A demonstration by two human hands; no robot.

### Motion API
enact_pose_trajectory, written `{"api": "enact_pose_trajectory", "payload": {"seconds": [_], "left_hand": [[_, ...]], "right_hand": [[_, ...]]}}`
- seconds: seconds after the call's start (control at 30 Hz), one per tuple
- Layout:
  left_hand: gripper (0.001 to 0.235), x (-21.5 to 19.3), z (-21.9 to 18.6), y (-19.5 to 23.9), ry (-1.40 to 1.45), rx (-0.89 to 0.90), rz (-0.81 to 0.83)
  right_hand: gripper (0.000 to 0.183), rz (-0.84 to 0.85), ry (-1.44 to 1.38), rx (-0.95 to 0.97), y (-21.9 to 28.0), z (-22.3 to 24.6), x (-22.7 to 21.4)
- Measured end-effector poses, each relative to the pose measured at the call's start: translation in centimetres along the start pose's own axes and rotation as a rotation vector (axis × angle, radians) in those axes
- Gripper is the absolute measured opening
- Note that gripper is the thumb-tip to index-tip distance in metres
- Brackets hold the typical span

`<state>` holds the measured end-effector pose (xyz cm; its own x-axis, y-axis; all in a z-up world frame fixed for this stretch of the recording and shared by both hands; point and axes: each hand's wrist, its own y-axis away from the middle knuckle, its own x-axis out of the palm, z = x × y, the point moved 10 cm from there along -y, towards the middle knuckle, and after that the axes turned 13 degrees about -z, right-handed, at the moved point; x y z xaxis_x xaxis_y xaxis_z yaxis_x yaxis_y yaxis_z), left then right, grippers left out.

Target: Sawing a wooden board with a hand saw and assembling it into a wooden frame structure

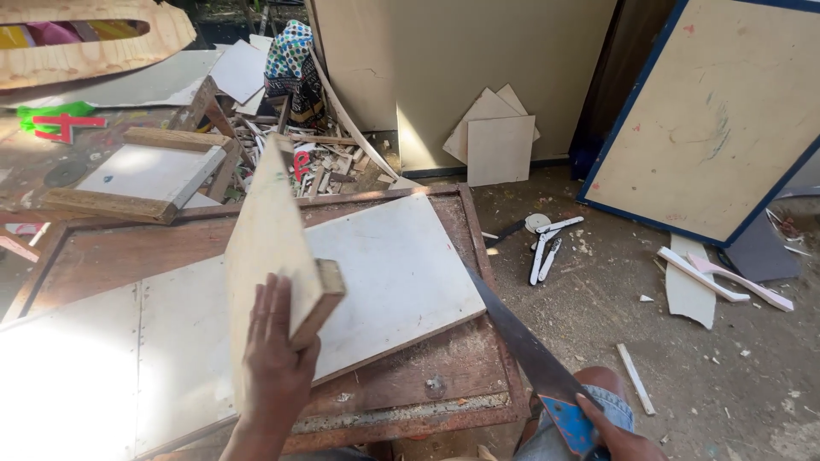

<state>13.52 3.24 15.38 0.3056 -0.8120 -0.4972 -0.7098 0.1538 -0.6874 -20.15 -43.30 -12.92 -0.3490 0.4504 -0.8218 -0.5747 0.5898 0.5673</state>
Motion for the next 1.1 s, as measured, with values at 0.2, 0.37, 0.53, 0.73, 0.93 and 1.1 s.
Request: {"api": "enact_pose_trajectory", "payload": {"seconds": [0.2, 0.37, 0.53, 0.73, 0.93, 1.1], "left_hand": [[0.081, -3.0, 1.0, 0.6, 0.047, -0.140, -0.141], [0.084, -3.2, 2.0, 1.6, 0.042, -0.194, -0.136], [0.082, -2.5, 1.1, 2.1, 0.119, -0.111, -0.123], [0.111, 7.8, -1.3, 10.5, -0.164, 0.141, 0.330], [0.077, 12.2, -4.8, 16.1, -0.612, 0.533, 0.194], [0.126, 12.7, -3.5, 16.8, -0.421, 0.653, 0.171]], "right_hand": [[0.111, -0.126, -0.564, -0.289, -10.7, -9.1, 6.4], [0.063, -0.483, -0.791, 0.156, 3.9, 0.8, -5.0], [0.053, -0.591, -1.106, 0.273, 4.5, 1.6, -2.8], [0.038, -0.594, -1.585, 0.283, 7.7, 7.1, -4.6], [0.026, -0.336, -1.596, 0.112, 8.6, 12.3, -4.9], [0.060, -0.132, -1.828, 0.311, 6.7, 12.1, 0.8]]}}
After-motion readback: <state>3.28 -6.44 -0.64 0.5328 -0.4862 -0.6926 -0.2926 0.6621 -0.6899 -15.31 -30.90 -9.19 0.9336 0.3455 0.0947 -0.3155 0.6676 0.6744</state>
